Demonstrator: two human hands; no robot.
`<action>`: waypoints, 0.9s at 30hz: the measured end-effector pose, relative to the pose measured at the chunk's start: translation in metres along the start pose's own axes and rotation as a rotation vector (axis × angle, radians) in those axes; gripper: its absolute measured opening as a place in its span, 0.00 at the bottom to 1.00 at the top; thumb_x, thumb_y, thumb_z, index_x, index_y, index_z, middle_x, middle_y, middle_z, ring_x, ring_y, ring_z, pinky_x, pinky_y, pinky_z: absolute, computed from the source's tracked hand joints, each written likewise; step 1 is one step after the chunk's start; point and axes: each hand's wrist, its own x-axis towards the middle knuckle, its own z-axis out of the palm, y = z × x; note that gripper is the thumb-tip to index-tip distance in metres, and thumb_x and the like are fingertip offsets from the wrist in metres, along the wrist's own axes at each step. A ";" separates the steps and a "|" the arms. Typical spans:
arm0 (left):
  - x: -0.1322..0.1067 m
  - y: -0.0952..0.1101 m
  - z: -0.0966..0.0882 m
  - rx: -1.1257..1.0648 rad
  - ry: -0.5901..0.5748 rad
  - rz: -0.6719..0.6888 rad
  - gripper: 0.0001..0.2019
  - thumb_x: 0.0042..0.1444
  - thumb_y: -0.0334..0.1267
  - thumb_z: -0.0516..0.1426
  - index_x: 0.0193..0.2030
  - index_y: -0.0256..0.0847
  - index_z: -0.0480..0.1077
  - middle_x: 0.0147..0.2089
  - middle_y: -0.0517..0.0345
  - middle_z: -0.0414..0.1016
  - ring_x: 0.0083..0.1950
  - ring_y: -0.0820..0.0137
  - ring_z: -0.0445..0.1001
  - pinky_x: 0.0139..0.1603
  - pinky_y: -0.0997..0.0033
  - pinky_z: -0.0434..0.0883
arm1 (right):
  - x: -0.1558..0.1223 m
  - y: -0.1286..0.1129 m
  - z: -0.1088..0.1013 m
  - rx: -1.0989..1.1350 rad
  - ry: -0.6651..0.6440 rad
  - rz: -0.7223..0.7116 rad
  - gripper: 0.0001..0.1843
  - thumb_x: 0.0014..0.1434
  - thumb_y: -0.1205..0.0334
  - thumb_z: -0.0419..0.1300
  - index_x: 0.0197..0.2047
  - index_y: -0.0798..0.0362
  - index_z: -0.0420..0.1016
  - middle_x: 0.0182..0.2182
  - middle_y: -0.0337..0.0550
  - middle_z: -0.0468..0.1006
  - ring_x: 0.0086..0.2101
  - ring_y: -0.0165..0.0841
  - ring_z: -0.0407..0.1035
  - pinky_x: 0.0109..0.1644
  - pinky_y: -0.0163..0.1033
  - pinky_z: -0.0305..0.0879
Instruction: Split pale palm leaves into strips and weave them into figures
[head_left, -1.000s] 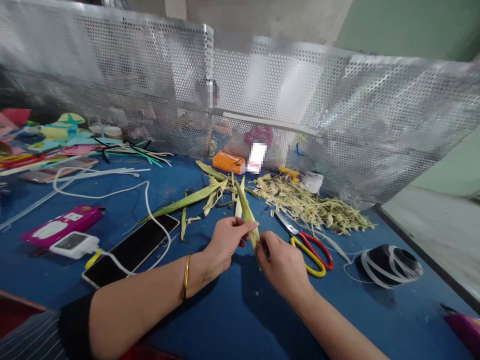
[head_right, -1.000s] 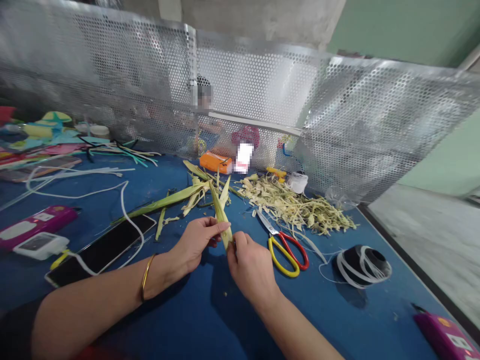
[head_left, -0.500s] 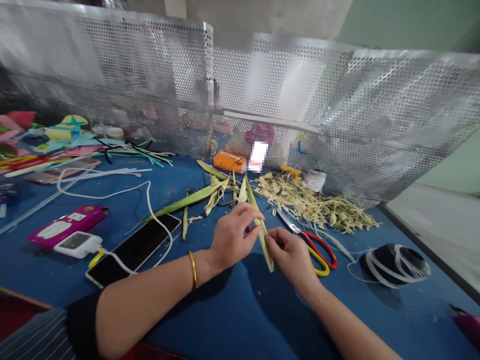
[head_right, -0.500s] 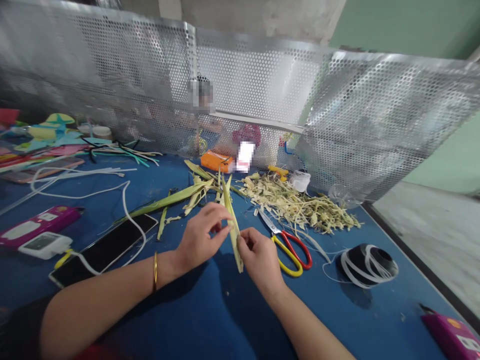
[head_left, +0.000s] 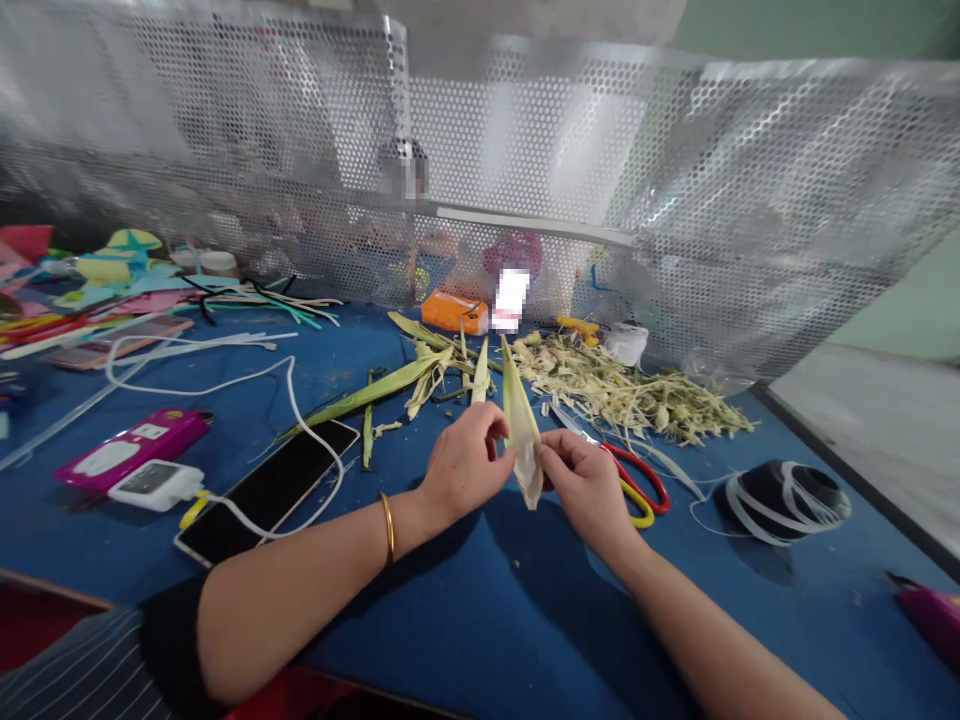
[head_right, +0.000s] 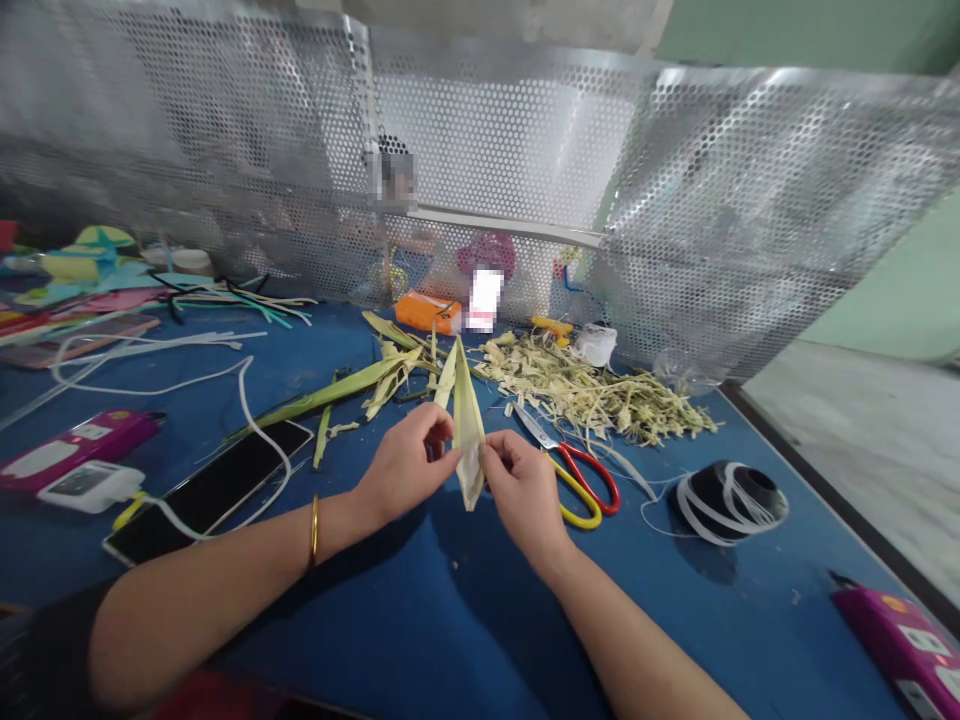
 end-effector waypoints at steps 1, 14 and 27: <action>0.000 0.001 0.002 -0.075 0.007 -0.091 0.10 0.47 0.31 0.59 0.36 0.41 0.63 0.32 0.63 0.69 0.27 0.76 0.67 0.31 0.73 0.65 | 0.000 0.000 0.000 -0.004 0.008 -0.004 0.12 0.58 0.54 0.57 0.32 0.54 0.72 0.21 0.37 0.72 0.23 0.30 0.65 0.26 0.34 0.63; 0.000 0.008 0.008 -0.658 -0.258 -0.640 0.09 0.50 0.27 0.58 0.37 0.37 0.63 0.24 0.61 0.73 0.22 0.73 0.74 0.23 0.75 0.68 | 0.002 0.004 -0.001 -0.122 0.013 -0.064 0.13 0.61 0.53 0.55 0.33 0.53 0.72 0.22 0.36 0.72 0.23 0.28 0.64 0.26 0.33 0.62; 0.003 0.012 0.003 -0.561 -0.333 -0.661 0.19 0.61 0.48 0.52 0.23 0.38 0.66 0.18 0.57 0.72 0.18 0.73 0.69 0.19 0.75 0.61 | 0.011 0.008 -0.006 -0.132 0.027 0.078 0.12 0.59 0.55 0.53 0.27 0.50 0.66 0.17 0.34 0.71 0.19 0.30 0.68 0.23 0.33 0.63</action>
